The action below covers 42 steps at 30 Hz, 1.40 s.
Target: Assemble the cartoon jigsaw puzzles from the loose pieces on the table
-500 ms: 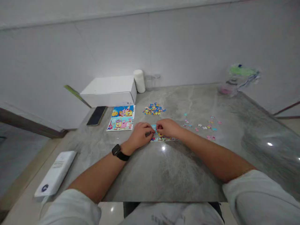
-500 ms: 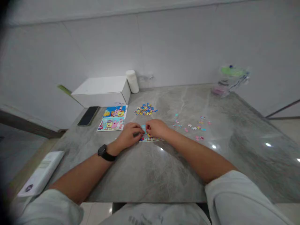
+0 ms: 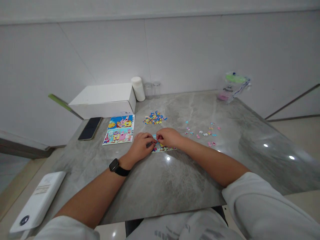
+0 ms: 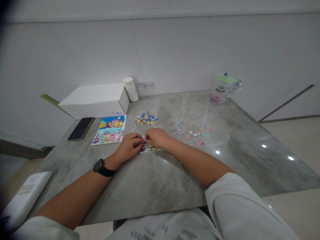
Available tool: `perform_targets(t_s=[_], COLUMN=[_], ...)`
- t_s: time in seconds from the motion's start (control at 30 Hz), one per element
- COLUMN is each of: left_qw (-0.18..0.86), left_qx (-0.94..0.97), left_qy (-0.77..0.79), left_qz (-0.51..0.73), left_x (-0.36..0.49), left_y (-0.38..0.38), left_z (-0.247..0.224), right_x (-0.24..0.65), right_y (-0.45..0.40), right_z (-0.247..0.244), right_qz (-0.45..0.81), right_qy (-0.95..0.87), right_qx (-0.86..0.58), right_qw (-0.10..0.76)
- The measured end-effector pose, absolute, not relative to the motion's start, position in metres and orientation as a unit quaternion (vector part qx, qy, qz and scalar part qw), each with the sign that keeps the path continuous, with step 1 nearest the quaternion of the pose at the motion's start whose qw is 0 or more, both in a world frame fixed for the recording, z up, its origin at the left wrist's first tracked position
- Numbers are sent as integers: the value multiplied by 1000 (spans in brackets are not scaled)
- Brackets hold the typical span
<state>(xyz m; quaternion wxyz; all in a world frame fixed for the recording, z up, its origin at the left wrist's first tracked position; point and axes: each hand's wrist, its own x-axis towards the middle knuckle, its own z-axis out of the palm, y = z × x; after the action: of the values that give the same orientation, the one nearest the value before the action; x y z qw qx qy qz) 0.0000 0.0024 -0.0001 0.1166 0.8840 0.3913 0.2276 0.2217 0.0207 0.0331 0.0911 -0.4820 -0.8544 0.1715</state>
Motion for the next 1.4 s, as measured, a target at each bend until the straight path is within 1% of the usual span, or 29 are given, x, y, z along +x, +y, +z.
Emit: perform_targets(t_s=[0.2,0.3,0.4,0.53,0.7,0.87,1.07,1.17,1.27,1.4], left_qw=[131,139,142,154,153,131,124,125,100,90], left_qx=[882,876,873,872,846,823,822,802,752,711], left_qy=[385,393,397,395,415,435,440,457,506,540], left_qz=[238,243,244,246,298,342,340,362,411,441], left_x=[-1,-1,-1,-1,-2,-5,-5,-3,-4,-13], left_y=[6,7,7,8,6,2,4,5,5,9], left_z=[-4,-4,-4,0,7,20,36,31,21,11], right_x=[255,293,342,409,465,486,489,488,489,490], right_y=[34,37,33,14,-11,-17,-18,-20,-20,-18], right_z=[70,86,92,80,37,8,11,12,11,8], right_qz=[149,124,96,90,113,108,83,65,70,76], right_qy=[-839,-811,-770,-685,-601,-586,-619,-647,-657,-647], right_qx=[-485,-517,-566,-640,-695,-724,-723,-716,-718,-730], right_qw=[198,243,279,337,379,347,296,255,220,205])
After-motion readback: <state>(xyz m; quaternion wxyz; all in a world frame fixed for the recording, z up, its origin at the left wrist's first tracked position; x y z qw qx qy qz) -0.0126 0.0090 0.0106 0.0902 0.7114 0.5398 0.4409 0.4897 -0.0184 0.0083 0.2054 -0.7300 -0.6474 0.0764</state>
